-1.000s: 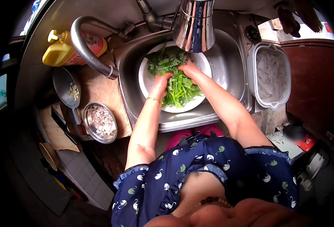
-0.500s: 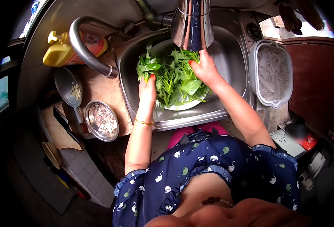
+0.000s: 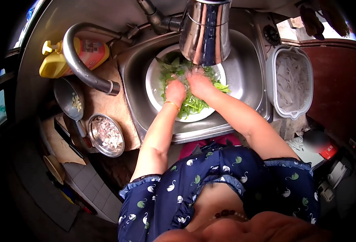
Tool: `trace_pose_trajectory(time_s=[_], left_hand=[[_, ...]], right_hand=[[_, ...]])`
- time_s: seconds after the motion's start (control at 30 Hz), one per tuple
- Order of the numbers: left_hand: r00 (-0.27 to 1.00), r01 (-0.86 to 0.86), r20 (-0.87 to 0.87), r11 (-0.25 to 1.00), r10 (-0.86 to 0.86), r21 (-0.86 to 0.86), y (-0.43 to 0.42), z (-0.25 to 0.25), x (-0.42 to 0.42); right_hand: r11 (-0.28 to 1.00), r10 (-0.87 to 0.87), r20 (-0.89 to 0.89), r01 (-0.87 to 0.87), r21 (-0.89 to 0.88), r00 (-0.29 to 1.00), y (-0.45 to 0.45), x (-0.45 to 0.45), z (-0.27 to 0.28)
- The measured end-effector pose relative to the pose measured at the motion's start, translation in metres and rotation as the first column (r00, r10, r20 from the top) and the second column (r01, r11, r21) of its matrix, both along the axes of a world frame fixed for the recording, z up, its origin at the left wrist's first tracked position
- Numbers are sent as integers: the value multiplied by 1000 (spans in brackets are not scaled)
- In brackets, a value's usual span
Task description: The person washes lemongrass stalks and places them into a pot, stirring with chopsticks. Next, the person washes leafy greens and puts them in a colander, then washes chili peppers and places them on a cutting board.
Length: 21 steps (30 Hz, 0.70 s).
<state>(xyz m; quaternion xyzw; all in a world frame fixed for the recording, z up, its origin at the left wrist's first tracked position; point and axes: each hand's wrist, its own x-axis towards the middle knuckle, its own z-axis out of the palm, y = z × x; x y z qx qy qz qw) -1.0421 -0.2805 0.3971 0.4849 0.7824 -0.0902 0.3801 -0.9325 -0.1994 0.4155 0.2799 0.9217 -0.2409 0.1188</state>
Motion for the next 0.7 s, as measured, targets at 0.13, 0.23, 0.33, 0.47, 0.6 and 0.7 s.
trace_pose_trajectory(time_s=[0.13,0.23,0.33,0.47,0.6,0.7], left_hand=[[997,-71,-18,997,72,36,-3,14,2],[843,-537,166,824,512,180,-9,58,-8],[854,-511,124,767,506,389,-28,83,-23],[236,-941,770,336,593,30,-28,29,-27],[-192,-875,821,284,538,-391,-1,46,-1],[-213,-843,870,366,446,-394,-10,58,0]], right_hand=[[998,-54,-98,50,-39,994,6,0,-3],[939,-166,-10,155,-306,986,24,4,43],[905,-324,-72,287,-314,943,41,17,81],[530,-764,-5,623,-576,646,40,9,-2],[184,-865,125,539,-822,486,14,-14,-43],[-42,-878,147,234,-971,456,0,-11,8]])
